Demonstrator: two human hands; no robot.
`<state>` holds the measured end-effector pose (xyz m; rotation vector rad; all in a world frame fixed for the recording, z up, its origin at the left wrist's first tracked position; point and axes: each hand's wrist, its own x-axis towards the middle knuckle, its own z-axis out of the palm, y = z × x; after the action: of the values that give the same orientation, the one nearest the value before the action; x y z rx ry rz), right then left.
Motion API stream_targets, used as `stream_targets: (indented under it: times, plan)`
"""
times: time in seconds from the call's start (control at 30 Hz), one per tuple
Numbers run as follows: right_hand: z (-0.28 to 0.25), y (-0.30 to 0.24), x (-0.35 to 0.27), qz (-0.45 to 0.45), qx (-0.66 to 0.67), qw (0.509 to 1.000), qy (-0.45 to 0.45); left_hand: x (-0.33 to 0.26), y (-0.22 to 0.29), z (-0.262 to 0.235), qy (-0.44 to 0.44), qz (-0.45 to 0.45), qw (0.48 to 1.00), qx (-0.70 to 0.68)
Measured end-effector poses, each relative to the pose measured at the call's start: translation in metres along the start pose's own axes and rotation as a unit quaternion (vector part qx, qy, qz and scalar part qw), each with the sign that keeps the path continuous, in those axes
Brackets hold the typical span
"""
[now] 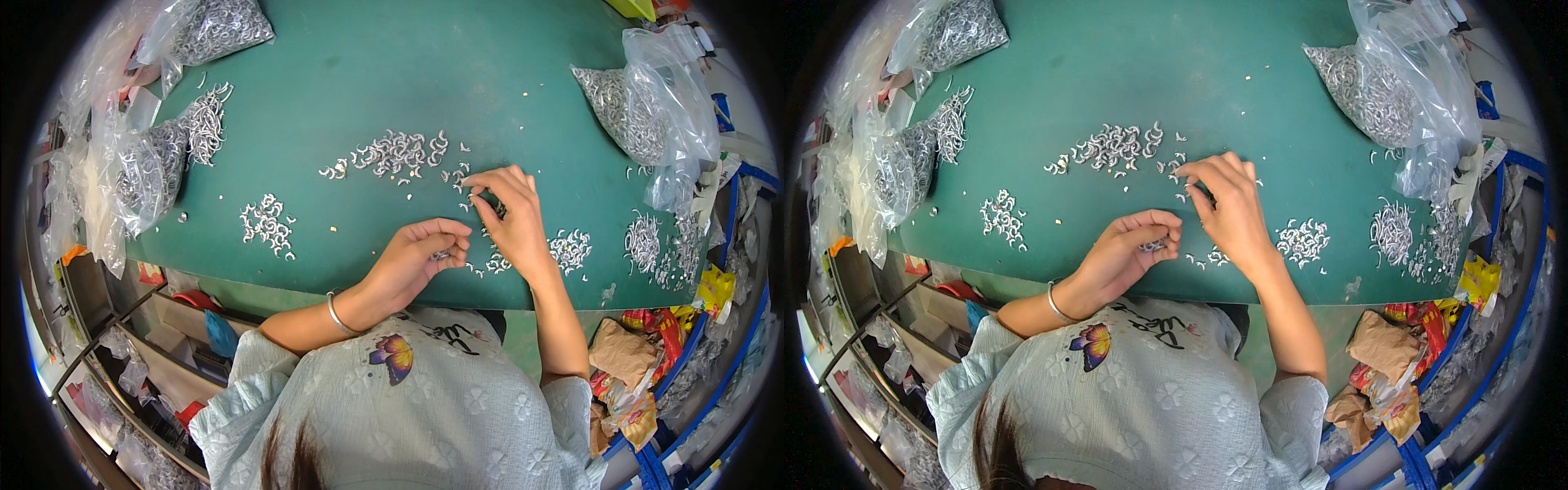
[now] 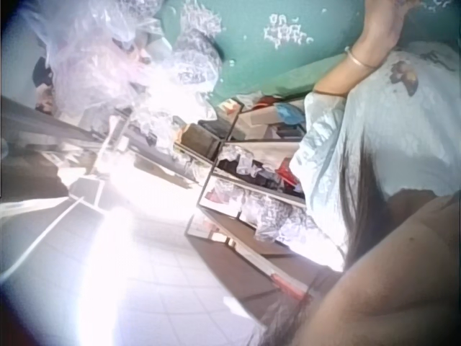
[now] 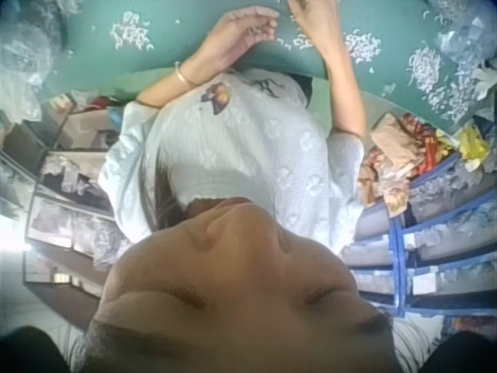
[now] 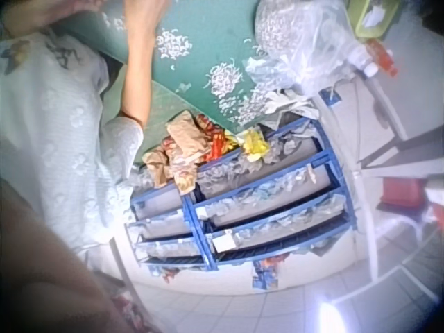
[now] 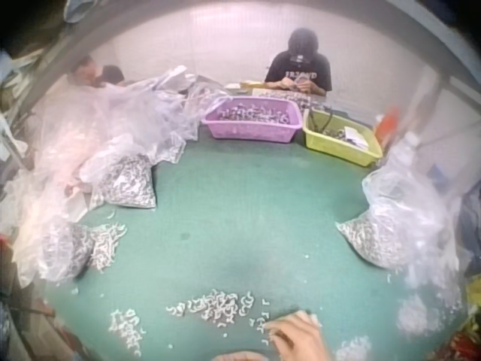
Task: The person sorts small white plastic components on a green table by hand, picking them up individually or in small handfuls and placing them into bags.
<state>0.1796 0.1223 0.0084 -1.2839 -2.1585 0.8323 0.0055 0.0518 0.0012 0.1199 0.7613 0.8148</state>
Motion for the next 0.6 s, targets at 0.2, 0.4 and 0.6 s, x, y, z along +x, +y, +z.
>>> stream_targets:
  times: [0.2, 0.4, 0.6]
  plan:
    - [-0.013, -0.029, -0.012, 0.029, 0.192, 0.979, -0.058, -0.002, 0.011, 0.025, 0.100, -0.002, 0.992, -0.070]
    - [0.004, -0.010, 0.017, 0.015, 0.048, 0.997, 0.051, -0.002, 0.001, 0.001, 0.000, -0.024, 0.998, -0.061]
    - [0.010, 0.002, 0.010, -0.005, -0.003, 0.999, 0.048, -0.004, 0.006, 0.002, 0.017, -0.018, 0.999, -0.047]
